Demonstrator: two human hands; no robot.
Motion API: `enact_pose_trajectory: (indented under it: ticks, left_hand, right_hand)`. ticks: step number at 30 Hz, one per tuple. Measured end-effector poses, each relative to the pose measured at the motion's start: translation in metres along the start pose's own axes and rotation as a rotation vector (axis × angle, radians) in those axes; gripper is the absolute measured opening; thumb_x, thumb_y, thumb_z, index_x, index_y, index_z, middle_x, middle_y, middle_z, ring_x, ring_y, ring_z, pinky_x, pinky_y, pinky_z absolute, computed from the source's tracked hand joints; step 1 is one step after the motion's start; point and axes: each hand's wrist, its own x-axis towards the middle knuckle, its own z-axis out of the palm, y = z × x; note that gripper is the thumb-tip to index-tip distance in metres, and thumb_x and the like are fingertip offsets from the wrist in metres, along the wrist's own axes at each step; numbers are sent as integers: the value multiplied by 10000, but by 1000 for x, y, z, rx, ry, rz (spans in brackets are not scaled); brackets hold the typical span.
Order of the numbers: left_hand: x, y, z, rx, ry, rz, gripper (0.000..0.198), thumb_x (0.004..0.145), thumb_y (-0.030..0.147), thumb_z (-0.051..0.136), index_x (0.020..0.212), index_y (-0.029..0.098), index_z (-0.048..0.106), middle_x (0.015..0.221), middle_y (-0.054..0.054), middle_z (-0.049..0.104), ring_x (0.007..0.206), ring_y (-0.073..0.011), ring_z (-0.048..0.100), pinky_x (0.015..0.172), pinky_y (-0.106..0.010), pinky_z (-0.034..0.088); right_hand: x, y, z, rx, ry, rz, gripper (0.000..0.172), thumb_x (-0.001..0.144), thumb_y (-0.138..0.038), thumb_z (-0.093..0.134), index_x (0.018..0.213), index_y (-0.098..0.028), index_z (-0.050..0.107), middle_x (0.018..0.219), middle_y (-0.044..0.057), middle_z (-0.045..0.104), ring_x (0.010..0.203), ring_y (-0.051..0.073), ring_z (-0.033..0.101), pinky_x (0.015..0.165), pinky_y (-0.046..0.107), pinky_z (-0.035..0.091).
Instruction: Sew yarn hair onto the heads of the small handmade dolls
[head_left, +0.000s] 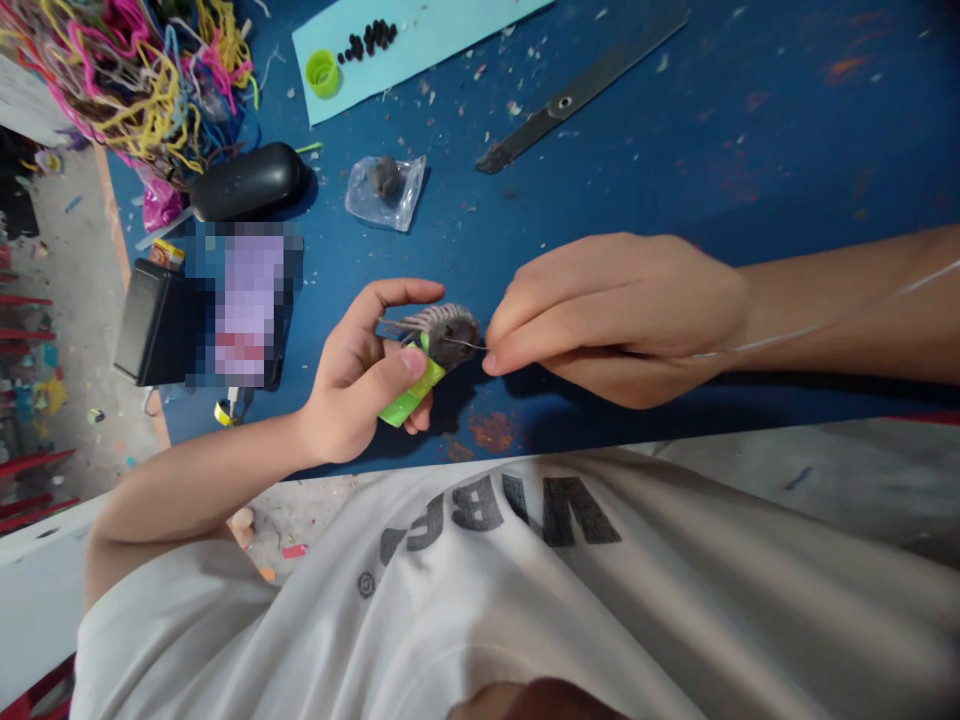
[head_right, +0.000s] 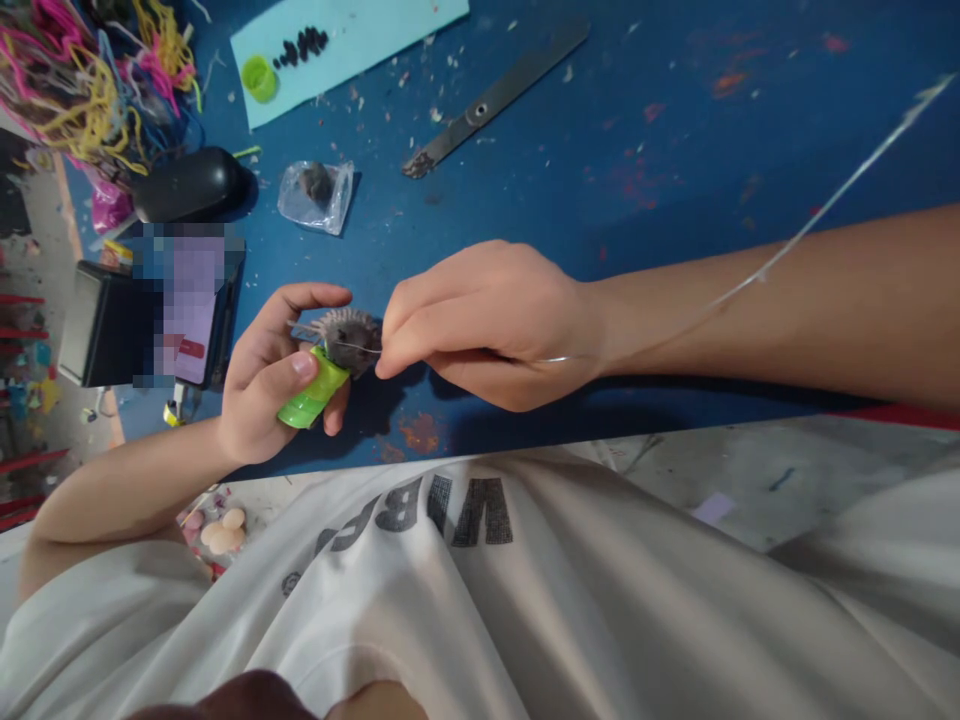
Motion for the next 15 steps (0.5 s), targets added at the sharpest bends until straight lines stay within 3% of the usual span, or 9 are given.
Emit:
enact_pose_trajectory:
  ticks: [5,15]
  left_hand:
    - [0,0,0,-25,20,-1,627,1042,604,1006,1451,239,702,844,20,837,448,-154,722,409,-197,477]
    - [0,0,-1,-1,17,5,597,1071,598,973,1477,247,713,919,3,877,464,-146,719,428,-209,511]
  right_hand:
    - [-2,3,2,-48,15,-53,357,1296,-165,507,1426,-281,818,1313,45,905,1219,159,905,1064,279,726]
    - [2,1,2,-59,36,-79,359,1284,-164,501,1376,-292,824,1262,36,918,1166,173,917,1025,298,728]
